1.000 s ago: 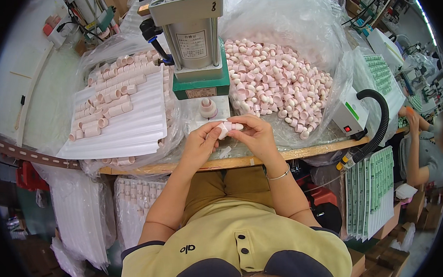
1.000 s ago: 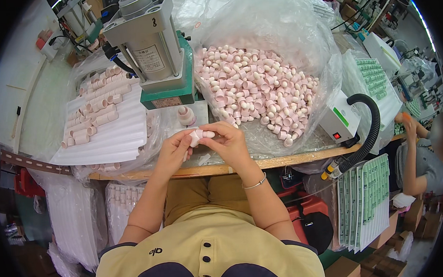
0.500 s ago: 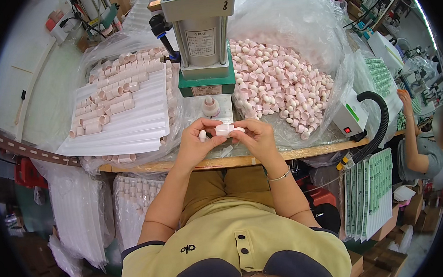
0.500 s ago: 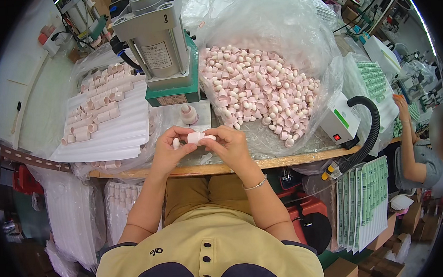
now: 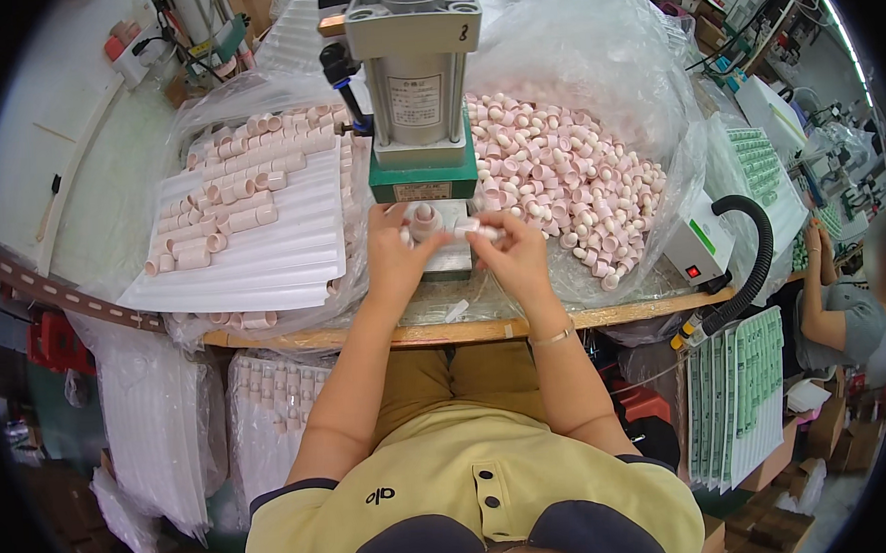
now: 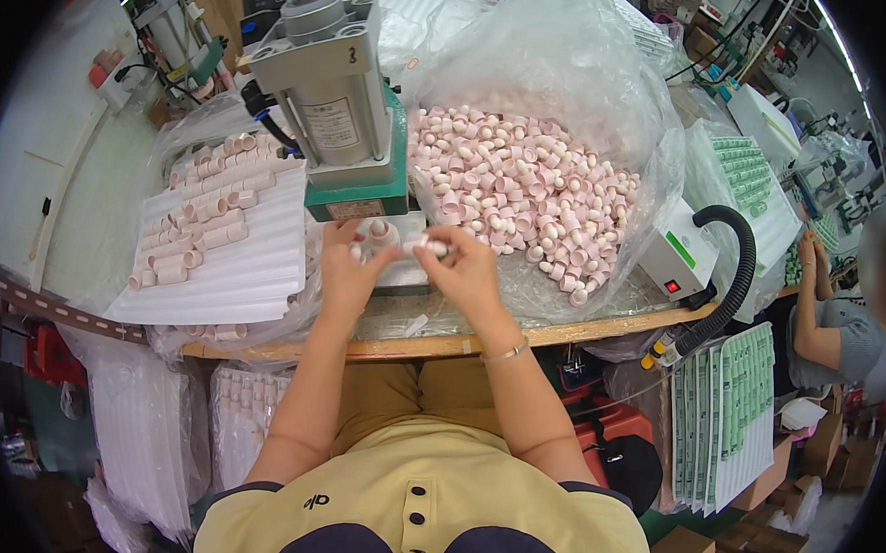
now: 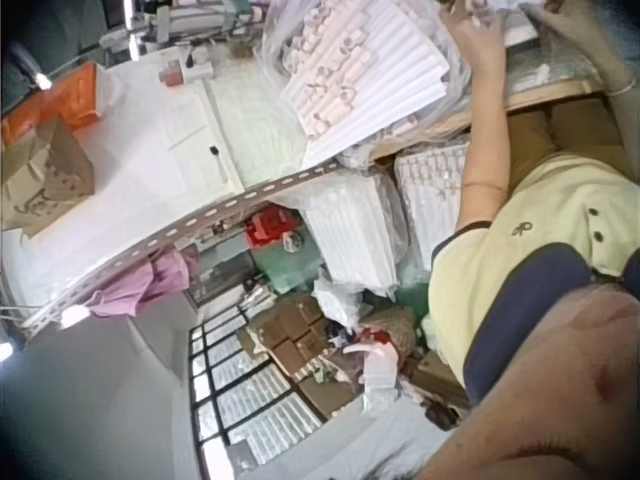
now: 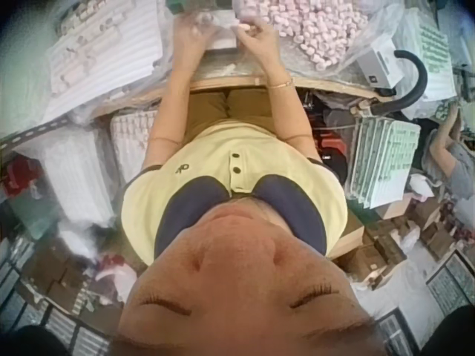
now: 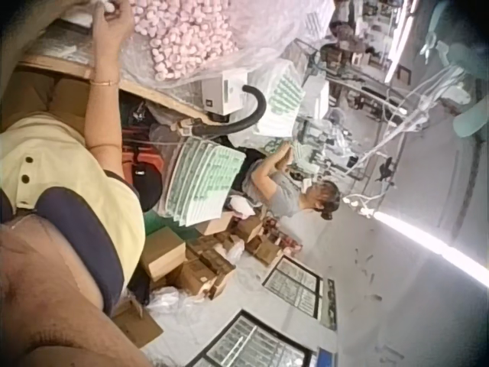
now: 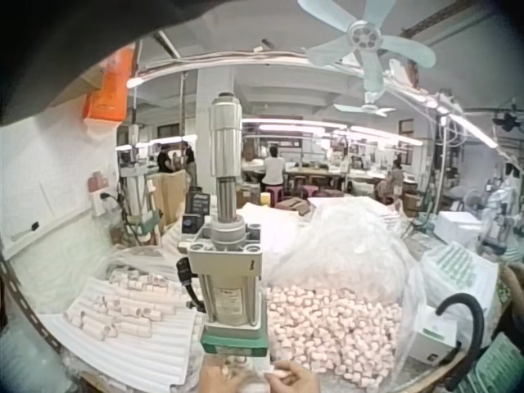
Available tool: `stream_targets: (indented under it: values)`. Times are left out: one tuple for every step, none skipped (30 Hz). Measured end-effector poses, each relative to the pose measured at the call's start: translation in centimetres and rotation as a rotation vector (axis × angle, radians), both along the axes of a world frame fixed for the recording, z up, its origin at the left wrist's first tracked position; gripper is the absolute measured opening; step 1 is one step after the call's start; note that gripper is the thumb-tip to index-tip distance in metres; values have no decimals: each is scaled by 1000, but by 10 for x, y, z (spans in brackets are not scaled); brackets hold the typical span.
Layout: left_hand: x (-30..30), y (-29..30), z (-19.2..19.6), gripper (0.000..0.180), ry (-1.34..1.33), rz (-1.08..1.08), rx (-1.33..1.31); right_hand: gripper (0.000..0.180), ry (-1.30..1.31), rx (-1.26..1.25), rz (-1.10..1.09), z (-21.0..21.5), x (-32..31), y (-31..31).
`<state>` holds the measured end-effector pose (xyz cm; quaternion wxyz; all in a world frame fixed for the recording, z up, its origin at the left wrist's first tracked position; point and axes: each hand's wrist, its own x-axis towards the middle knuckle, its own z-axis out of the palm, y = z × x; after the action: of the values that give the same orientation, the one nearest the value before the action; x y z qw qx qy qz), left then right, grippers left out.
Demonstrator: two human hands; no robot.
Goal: Assembling small plastic components by hand at an industrial workstation.
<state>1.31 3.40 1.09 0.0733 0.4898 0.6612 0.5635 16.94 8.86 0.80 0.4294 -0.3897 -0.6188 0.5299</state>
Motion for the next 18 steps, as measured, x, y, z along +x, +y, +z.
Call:
stream_targets:
  values:
    - [-10, 11, -16, 25, 39, -17, -14, 27, 2, 5, 10, 0, -7, 6]
    - [-17, 21, -33, 20, -70, -28, -1, 28, -110, 155, -14, 1, -16, 13]
    - [-18, 23, -34, 20, -66, -31, 7, 28, -220, 307, -48, 4, -22, 18]
    - [-20, 23, -34, 19, -260, -47, -16, 26, -266, 311, -61, 8, -30, 18]
    - [-23, 22, -34, 18, -454, -64, -39, 26, -262, 318, -62, 9, -38, 21]
    - [-29, 20, -41, 18, -450, -66, -34, 23, -315, 396, -27, 7, -46, 24]
    - [-39, 14, -49, 18, -738, -116, 78, 20, -365, 471, 15, 10, -55, 22]
    - [-47, 10, -56, 19, -1023, -167, 195, 18, -430, 473, 23, 14, -63, 19]
    - [-48, 3, -47, 19, -1021, -161, 195, 18, -428, 472, 28, 10, -66, 20]
    - [-46, -5, -28, 23, -1322, -193, 270, 18, -553, 456, 56, 2, -68, 24]
    - [-45, -13, -7, 28, -1619, -222, 352, 18, -675, 442, 88, -2, -71, 27]
    - [-47, -19, 7, 33, -1697, -183, 376, 29, -799, 378, 154, 5, -71, 27]
    - [-55, -24, 12, 33, -1686, -173, 393, 29, -789, 389, 169, 7, -68, 24]
    - [-65, -29, 15, 34, -1755, -242, 437, 37, -703, 414, 82, 5, -59, 18]
    - [-78, -36, 20, 34, -1821, -315, 480, 44, -614, 435, -4, 3, -47, 12]
    - [-92, -42, 28, 37, -1853, -326, 474, 50, -534, 496, -47, 7, -32, 9]
    - [-109, -48, 31, 37, -1842, -318, 495, 56, -451, 558, -85, 8, -13, 9]
    - [-123, -52, 33, 39, -1632, -301, 428, 53, -560, 615, -169, 4, 11, 11]
